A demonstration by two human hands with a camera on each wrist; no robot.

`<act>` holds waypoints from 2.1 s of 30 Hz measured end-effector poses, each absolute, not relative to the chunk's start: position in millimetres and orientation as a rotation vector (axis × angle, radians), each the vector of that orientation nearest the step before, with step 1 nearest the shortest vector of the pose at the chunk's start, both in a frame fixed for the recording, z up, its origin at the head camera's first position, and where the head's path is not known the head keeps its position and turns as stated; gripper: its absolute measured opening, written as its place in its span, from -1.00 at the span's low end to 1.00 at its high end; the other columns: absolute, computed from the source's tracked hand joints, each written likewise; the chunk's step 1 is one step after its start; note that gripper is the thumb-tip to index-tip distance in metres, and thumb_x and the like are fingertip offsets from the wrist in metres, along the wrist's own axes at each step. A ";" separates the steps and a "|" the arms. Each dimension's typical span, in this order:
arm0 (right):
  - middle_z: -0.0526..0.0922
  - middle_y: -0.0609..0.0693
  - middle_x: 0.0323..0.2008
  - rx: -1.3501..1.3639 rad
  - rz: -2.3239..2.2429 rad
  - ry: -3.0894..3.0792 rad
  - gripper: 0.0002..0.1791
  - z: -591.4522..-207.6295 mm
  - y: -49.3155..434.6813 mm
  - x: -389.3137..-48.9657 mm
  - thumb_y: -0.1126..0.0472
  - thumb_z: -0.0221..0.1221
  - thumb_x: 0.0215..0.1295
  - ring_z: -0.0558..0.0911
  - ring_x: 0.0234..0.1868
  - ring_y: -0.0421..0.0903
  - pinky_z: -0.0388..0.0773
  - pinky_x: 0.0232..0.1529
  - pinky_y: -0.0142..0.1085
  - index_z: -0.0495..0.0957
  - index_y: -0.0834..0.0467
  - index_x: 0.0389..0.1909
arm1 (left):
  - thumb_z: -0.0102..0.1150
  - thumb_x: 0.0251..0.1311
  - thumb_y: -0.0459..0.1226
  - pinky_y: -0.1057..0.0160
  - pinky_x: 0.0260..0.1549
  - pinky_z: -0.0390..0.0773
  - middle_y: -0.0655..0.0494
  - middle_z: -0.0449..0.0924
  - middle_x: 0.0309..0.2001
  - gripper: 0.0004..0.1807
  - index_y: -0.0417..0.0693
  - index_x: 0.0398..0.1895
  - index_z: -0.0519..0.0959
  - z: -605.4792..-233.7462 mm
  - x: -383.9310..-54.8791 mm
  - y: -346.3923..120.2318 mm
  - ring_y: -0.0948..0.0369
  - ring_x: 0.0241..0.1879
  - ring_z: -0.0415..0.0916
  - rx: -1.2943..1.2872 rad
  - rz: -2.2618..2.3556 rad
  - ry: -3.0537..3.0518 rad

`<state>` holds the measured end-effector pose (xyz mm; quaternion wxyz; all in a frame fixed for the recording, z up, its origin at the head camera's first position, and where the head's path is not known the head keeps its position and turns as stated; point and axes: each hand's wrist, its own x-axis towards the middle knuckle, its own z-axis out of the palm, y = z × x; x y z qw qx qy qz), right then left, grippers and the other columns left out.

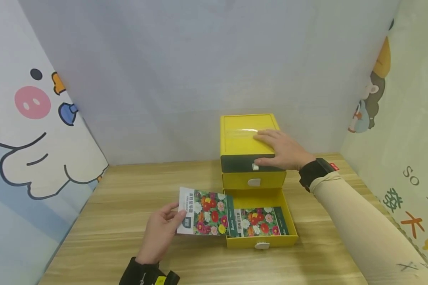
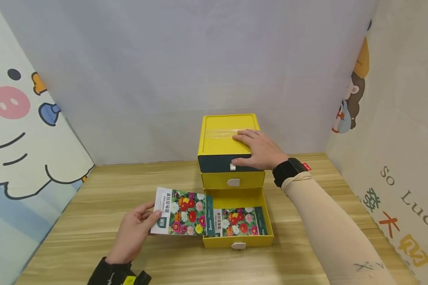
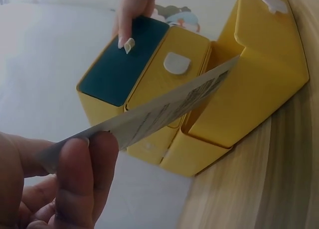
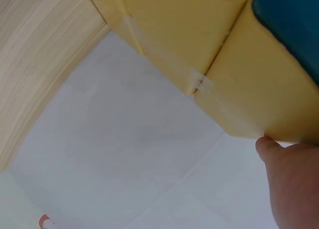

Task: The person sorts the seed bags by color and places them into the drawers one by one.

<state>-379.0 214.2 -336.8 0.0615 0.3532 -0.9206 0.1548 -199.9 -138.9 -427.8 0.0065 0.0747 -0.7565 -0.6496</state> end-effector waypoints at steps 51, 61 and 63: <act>0.18 0.07 0.42 1.047 0.510 -2.789 -0.09 -337.5 215.0 -378.6 -0.30 0.22 0.14 0.09 0.44 0.12 0.03 0.35 0.13 0.21 0.05 0.43 | 0.16 0.30 -0.26 0.17 -0.46 0.62 -0.05 0.63 -0.35 -0.54 -0.20 0.22 0.38 -450.3 -219.5 -86.9 0.13 -0.40 0.62 -0.012 -2.055 -2.524; 0.18 0.10 0.42 1.058 0.511 -2.787 -0.09 -337.1 215.0 -377.7 -0.30 0.21 0.15 0.08 0.44 0.15 -0.01 0.35 0.15 0.20 0.07 0.43 | 0.14 0.32 -0.22 0.16 -0.48 0.61 -0.04 0.64 -0.30 -0.54 -0.22 0.22 0.35 -458.0 -219.6 -79.1 0.15 -0.39 0.62 0.005 -2.055 -2.580; 0.18 0.11 0.42 1.061 0.506 -2.788 -0.08 -337.1 214.9 -377.7 -0.31 0.20 0.16 0.08 0.44 0.16 -0.01 0.35 0.15 0.20 0.08 0.43 | 0.14 0.32 -0.24 0.17 -0.52 0.60 -0.03 0.64 -0.33 -0.56 -0.24 0.19 0.39 -458.3 -219.6 -79.4 0.15 -0.44 0.60 0.031 -2.013 -2.582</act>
